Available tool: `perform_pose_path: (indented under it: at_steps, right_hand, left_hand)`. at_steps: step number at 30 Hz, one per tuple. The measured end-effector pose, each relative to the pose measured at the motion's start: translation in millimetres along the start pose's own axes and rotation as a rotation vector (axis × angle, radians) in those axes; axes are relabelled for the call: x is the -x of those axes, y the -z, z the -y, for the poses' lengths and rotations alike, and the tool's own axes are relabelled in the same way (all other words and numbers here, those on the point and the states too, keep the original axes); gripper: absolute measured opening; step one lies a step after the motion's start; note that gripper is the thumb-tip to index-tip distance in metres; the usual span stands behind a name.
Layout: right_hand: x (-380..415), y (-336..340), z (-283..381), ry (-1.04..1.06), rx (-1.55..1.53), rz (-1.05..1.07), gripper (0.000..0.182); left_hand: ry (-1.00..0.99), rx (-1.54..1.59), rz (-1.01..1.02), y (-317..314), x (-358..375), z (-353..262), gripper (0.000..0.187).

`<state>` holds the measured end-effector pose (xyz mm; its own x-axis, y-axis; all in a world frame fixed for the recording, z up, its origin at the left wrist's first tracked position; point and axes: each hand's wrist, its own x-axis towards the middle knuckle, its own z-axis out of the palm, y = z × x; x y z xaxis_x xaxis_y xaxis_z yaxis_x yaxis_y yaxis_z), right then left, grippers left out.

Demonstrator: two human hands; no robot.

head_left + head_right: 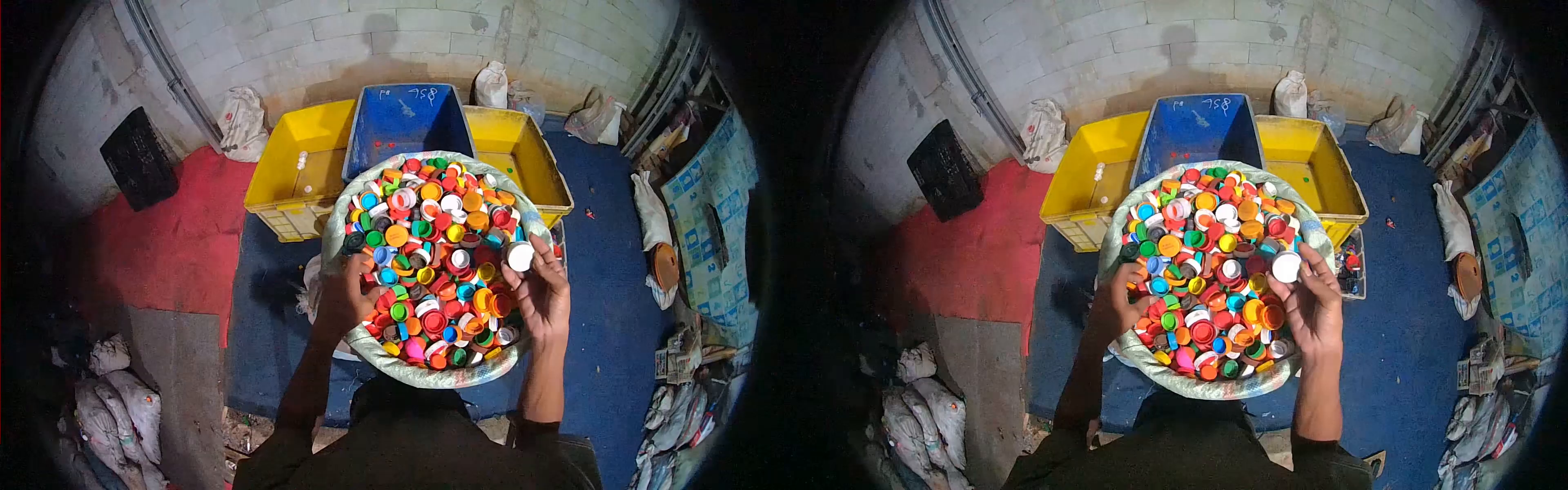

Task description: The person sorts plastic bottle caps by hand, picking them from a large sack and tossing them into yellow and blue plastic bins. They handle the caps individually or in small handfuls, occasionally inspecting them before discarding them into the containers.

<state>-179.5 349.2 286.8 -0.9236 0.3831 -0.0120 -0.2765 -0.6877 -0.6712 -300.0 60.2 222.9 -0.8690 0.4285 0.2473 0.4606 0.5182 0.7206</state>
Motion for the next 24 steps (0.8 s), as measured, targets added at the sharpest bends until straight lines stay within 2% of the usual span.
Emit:
perform_pose_path:
  at_steps: [4, 7, 8, 14, 18, 21, 22, 24]
  right_hand:
    - [13.2, 4.8, -0.7, -0.043, -0.246, -0.177, 0.031]
    - [19.6, 4.2, 2.7, -0.040, -0.357, -0.210, 0.026]
    - [21.7, 1.9, 4.8, -0.020, -0.322, -0.262, 0.023]
    - [34.4, 17.2, 12.9, 0.012, -0.216, -0.178, 0.020]
    - [40.8, 15.4, 17.0, 0.076, -0.139, -0.286, 0.016]
    - [34.0, 37.9, 13.7, 0.137, 0.297, -0.300, 0.016]
    - [31.3, 34.9, 15.1, 0.157, 0.539, -0.366, 0.021]
    - [20.9, 38.6, 12.1, 0.231, 0.838, -0.248, 0.023]
  left_hand:
    - [-0.035, -0.061, 0.033, -2.4, -3.1, -0.6, 0.047]
    - [0.020, -0.001, 0.102, -4.2, -6.4, -0.3, 0.048]
    - [0.027, -0.008, 0.125, -2.7, -9.2, -3.2, 0.048]
    - [-0.007, -0.032, 0.147, -3.8, -11.1, 0.1, 0.054]
    - [-0.108, -0.022, 0.084, -10.2, -10.3, 10.4, 0.055]
    - [-0.037, 0.180, 0.104, -5.2, -12.8, 18.4, 0.050]
    - [-0.033, 0.144, 0.109, 8.6, -17.2, 1.0, 0.047]
    - [0.100, 0.403, 0.066, 22.3, -23.4, 0.5, 0.045]
